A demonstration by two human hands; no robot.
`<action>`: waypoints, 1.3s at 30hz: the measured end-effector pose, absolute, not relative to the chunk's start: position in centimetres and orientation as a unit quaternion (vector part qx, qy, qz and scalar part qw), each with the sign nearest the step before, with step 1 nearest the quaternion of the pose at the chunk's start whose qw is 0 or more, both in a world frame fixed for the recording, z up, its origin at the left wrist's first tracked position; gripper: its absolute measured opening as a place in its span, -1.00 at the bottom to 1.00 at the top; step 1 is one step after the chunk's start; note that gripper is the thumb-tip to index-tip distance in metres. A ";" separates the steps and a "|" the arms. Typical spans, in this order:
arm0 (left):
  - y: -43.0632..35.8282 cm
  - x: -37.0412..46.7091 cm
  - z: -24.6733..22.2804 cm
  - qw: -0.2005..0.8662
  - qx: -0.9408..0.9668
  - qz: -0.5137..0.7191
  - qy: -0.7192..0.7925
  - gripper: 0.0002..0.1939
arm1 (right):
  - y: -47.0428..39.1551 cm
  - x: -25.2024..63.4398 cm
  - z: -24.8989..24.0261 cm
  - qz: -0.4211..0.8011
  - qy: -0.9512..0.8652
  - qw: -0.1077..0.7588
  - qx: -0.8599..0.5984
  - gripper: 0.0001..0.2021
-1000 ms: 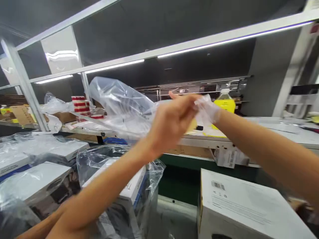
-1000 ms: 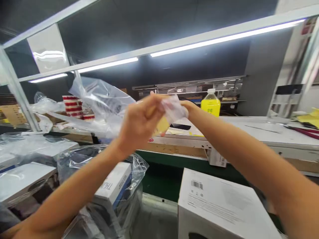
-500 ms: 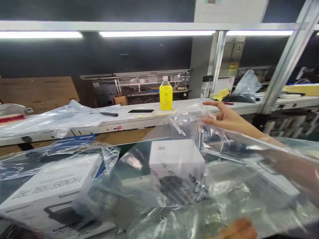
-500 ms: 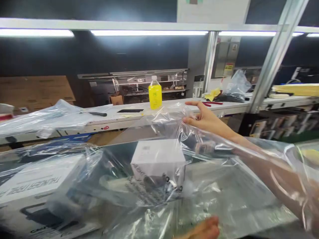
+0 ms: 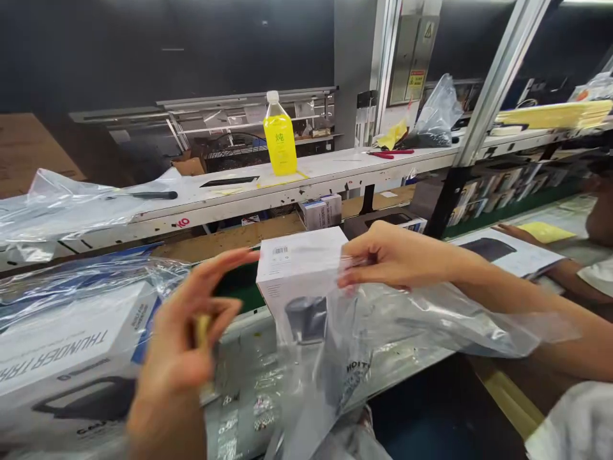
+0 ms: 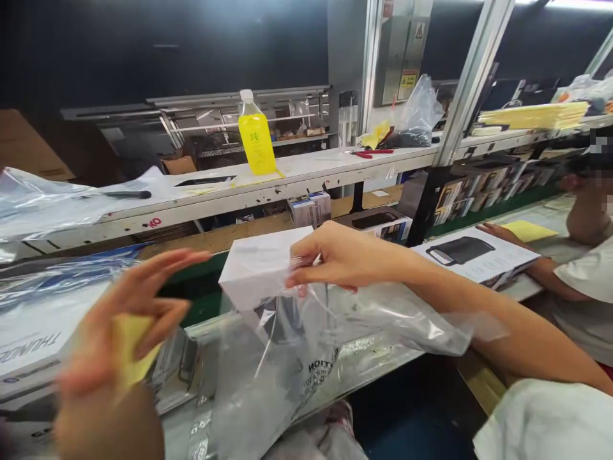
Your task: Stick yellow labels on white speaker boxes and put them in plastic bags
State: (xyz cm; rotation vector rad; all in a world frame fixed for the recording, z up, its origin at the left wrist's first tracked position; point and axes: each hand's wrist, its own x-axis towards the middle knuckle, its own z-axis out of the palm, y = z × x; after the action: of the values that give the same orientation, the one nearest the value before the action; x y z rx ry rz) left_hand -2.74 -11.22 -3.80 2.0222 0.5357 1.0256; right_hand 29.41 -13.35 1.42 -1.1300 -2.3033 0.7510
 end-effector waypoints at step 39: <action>-8.5 -2.2 -14.0 0.635 0.560 0.507 0.163 -0.56 | -14.8 35.1 -5.5 0.431 -0.773 0.228 -0.407 -0.53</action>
State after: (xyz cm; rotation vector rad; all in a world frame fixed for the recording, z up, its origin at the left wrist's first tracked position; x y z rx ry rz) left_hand -2.16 -8.48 -13.98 1.2797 0.3732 1.1584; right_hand 35.09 -14.80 -5.48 -1.1198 -2.1277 1.1860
